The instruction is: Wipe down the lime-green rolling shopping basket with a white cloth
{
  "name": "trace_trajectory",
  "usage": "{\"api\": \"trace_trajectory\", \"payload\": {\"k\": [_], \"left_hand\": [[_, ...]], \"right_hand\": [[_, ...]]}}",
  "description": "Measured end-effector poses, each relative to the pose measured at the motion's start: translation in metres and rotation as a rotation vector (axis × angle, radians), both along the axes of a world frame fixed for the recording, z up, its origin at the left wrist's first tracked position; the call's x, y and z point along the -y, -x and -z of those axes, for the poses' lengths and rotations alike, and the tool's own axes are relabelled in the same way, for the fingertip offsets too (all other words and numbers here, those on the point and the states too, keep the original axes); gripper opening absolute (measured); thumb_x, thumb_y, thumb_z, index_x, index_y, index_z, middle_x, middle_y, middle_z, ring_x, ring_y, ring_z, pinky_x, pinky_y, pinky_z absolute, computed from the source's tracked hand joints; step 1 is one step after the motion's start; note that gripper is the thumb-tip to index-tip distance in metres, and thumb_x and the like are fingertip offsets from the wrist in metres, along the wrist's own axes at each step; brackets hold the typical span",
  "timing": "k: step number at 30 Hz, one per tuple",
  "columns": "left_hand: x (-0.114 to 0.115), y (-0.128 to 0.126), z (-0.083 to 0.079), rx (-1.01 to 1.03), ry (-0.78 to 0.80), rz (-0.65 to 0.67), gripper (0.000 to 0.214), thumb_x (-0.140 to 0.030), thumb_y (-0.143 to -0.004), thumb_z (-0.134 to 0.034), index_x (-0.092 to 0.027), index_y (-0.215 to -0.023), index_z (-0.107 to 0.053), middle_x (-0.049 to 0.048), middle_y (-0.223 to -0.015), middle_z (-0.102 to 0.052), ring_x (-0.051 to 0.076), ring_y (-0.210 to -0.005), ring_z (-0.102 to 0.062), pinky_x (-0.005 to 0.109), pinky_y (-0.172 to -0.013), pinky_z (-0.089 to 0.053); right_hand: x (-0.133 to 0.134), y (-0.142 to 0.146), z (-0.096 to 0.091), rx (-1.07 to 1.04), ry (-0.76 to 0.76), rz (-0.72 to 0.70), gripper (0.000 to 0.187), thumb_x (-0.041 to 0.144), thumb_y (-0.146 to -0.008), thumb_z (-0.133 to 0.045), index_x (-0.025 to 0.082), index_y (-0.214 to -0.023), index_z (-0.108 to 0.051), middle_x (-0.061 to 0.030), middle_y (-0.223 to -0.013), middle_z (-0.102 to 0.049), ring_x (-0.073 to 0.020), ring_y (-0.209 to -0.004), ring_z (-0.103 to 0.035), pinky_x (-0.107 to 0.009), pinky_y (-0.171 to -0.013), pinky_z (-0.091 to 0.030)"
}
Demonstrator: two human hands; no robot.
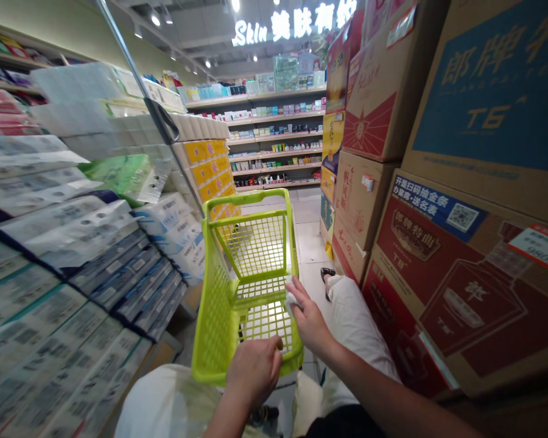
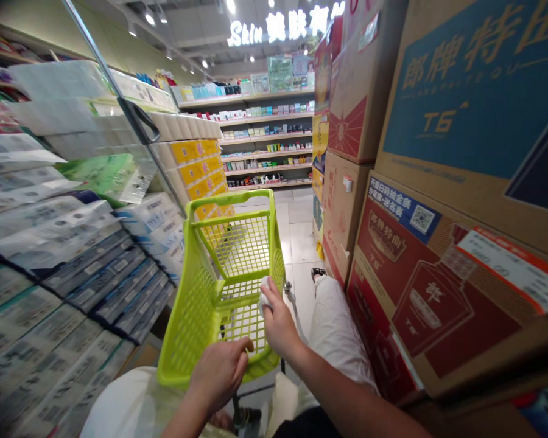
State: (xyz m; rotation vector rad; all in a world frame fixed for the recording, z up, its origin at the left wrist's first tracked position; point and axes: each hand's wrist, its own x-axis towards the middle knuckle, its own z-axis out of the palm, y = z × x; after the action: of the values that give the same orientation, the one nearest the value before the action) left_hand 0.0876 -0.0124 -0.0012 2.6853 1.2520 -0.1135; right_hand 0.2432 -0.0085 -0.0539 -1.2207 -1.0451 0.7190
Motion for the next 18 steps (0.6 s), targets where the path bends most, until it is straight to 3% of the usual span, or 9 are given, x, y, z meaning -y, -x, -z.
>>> {"api": "trace_trajectory", "payload": {"k": [3,6,14,18], "left_hand": [[0.001,-0.001,-0.002,-0.009,-0.003,0.006,0.032,-0.023,-0.09,-0.034,-0.023,-0.099,-0.065,0.006,-0.086,-0.073,0.022,-0.084,-0.067,0.031,-0.074,-0.044],[0.002,-0.002,-0.003,0.011,-0.002,-0.002,0.031,-0.022,-0.09,-0.035,-0.023,-0.099,-0.065,0.0066,-0.086,-0.073,0.022,-0.084,-0.067,0.031,-0.074,-0.044],[0.0,-0.001,0.0,-0.012,0.006,-0.004,0.031,-0.021,-0.09,-0.035,-0.024,-0.1,-0.064,0.0058,-0.088,-0.073,0.023,-0.086,-0.068,0.033,-0.075,-0.045],[-0.001,0.0,0.002,-0.012,-0.003,-0.002,0.032,-0.021,-0.09,-0.034,-0.024,-0.1,-0.064,0.0057,-0.087,-0.073,0.023,-0.086,-0.068,0.033,-0.075,-0.045]], "right_hand": [[0.028,0.009,0.008,0.006,-0.019,-0.028,0.043,0.025,-0.086,-0.051,0.027,-0.128,-0.059,0.0,-0.152,-0.035,-0.0186,-0.142,-0.03,-0.039,-0.119,-0.022],[0.025,0.005,0.008,0.012,-0.02,-0.043,0.043,0.025,-0.085,-0.052,0.026,-0.127,-0.061,-0.0006,-0.151,-0.037,-0.0188,-0.142,-0.031,-0.039,-0.118,-0.023],[-0.08,-0.035,-0.032,-0.023,0.055,0.017,0.039,0.024,-0.078,-0.055,0.021,-0.115,-0.069,-0.0033,-0.149,-0.041,-0.0219,-0.139,-0.035,-0.038,-0.118,-0.021],[-0.092,-0.034,-0.034,0.001,0.035,0.059,0.04,0.022,-0.079,-0.053,0.02,-0.116,-0.068,-0.0032,-0.149,-0.04,-0.0201,-0.14,-0.034,-0.037,-0.118,-0.021]]}}
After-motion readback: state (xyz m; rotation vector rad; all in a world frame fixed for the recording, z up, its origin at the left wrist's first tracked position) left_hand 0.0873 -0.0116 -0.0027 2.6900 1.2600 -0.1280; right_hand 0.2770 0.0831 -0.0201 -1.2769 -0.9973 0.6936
